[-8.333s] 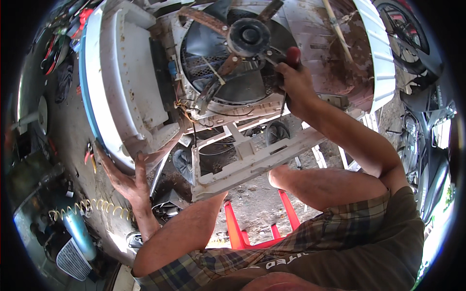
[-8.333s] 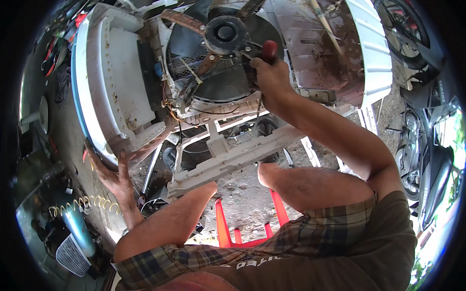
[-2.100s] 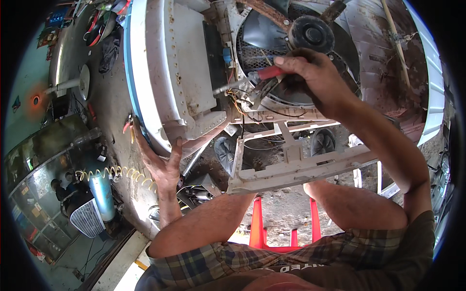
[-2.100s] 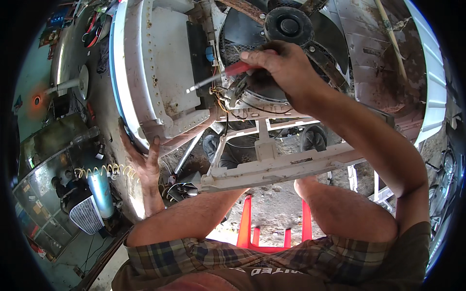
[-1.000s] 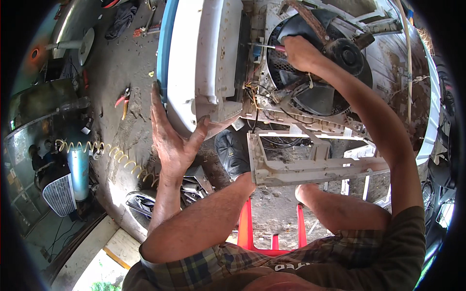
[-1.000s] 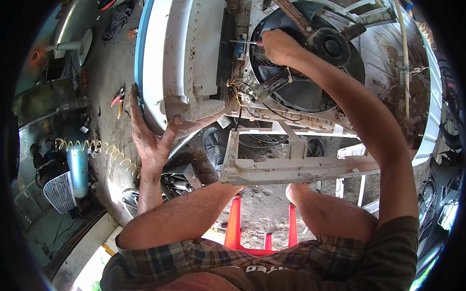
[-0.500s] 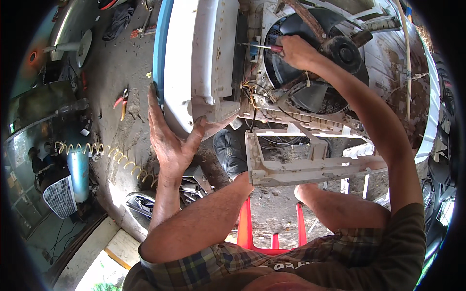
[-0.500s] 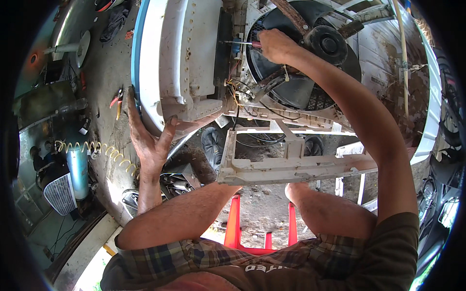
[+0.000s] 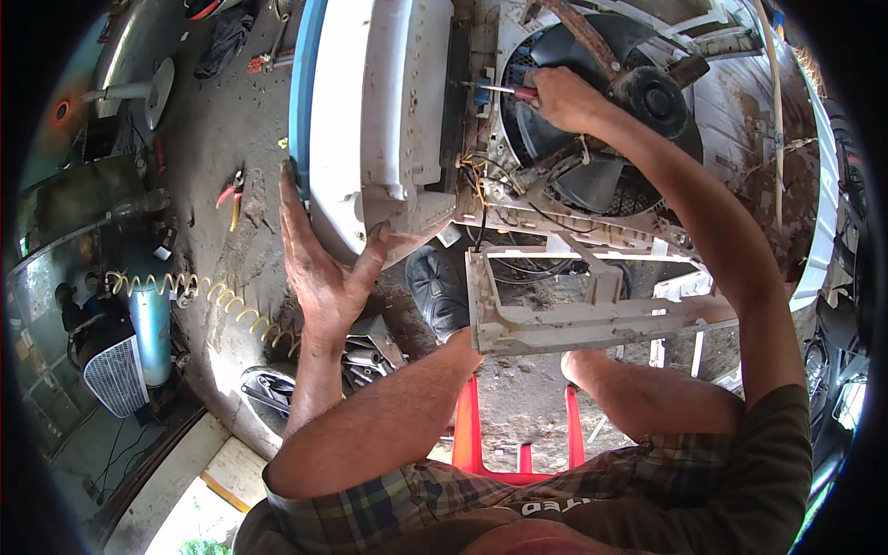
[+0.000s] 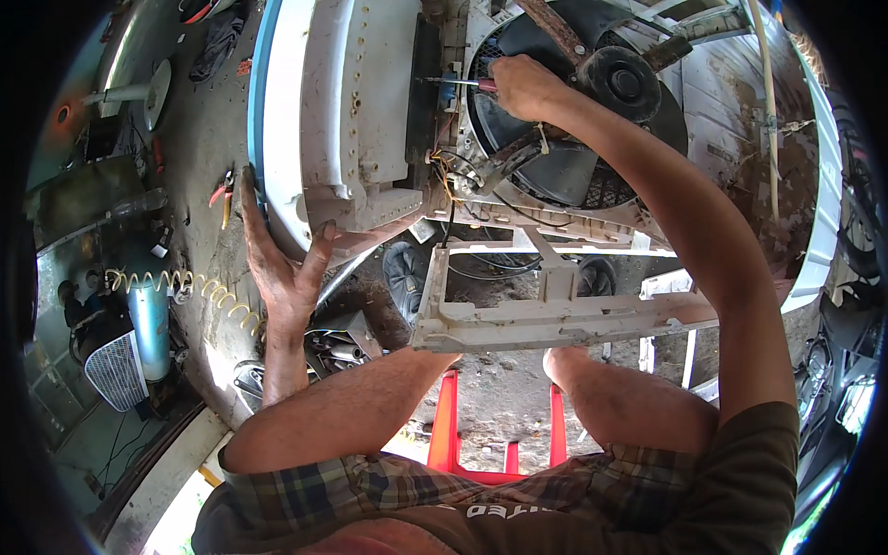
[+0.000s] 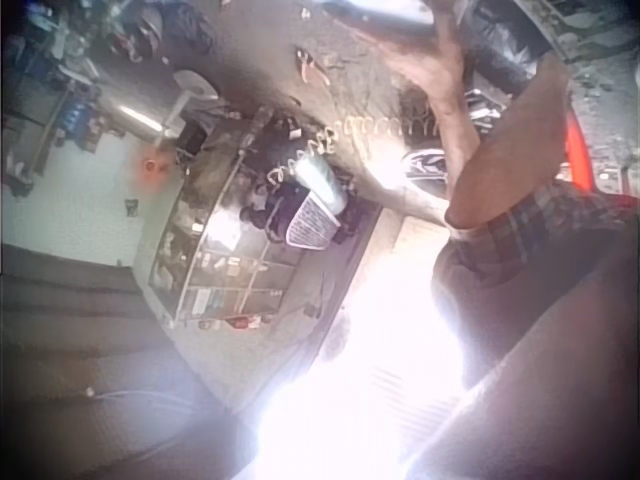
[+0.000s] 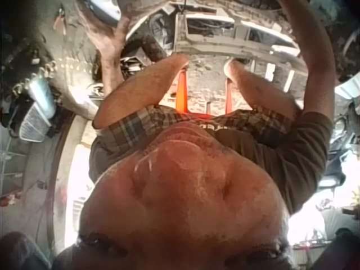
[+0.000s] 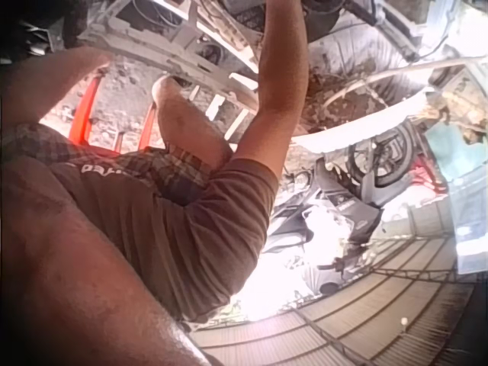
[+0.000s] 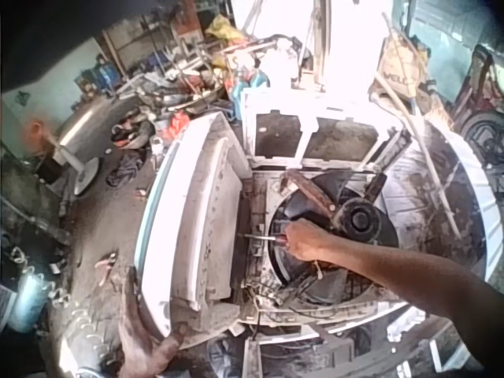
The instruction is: The person disassembles an air cooler by removing the outer plastic frames by hand, then loosening screws and disconnecting internal components using a screwdriver and by hand.
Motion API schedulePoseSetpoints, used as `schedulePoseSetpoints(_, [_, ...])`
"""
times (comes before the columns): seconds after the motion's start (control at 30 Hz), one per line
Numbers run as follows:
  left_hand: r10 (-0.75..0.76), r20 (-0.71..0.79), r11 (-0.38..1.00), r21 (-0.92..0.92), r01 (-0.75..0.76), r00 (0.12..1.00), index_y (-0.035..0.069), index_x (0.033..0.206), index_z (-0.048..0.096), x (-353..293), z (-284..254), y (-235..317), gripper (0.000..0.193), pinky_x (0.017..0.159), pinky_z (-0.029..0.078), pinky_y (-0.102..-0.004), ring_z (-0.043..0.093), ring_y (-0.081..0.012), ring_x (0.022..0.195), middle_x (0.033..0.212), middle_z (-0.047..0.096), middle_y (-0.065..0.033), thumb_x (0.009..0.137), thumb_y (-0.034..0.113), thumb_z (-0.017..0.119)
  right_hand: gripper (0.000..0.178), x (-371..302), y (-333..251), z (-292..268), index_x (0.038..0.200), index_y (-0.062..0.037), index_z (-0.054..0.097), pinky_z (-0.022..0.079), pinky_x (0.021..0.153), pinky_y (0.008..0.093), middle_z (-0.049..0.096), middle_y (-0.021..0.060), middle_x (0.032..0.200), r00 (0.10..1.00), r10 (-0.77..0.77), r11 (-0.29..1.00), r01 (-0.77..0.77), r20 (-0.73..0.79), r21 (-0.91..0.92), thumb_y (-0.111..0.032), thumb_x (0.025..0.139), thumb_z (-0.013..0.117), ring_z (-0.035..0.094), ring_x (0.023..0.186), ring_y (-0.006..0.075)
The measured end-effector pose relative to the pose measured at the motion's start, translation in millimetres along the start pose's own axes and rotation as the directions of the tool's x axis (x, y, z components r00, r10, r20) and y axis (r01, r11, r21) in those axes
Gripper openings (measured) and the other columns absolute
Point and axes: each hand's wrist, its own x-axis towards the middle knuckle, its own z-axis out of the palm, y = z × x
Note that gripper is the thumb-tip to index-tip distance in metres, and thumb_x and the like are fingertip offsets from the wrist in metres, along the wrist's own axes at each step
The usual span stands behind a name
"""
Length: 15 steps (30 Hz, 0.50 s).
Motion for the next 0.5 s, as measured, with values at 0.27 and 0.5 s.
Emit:
schedulePoseSetpoints(0.27, [0.019, -0.003, 1.000, 0.006, -0.019, 1.000, -0.004, 0.164, 0.017, 0.1, -0.2, -0.8, 0.116, 0.118, 0.039, -0.0553, 0.043, -0.0475, 0.144, 0.157, 0.037, -0.0345, 0.076, 0.034, 0.083, 0.018, 1.2, 0.8, 2.0, 0.105, 0.0055, 0.068, 0.056, 0.089, 0.0530, 0.071, 0.0296, 0.101, 1.000, 0.000, 1.000, 0.000, 0.006, 0.008, -0.007, 0.092, 0.066, 0.069, 0.104, 0.0453])
schedulePoseSetpoints(0.5, [-0.010, 0.008, 0.999, 0.030, 0.010, 1.000, -0.004, 0.164, 0.017, -0.7, -3.2, 1.9, 0.117, 0.117, 0.039, -0.0554, 0.043, -0.0476, 0.144, 0.157, 0.038, -0.0345, 0.075, 0.033, 0.083, 0.019, -1.3, -8.1, -5.0, 0.102, 0.0070, 0.069, 0.057, 0.092, 0.0509, 0.072, 0.0288, 0.106, 0.999, 0.002, 1.000, -0.003, 0.036, 0.008, -0.008, 0.092, 0.064, 0.070, 0.107, 0.0434])
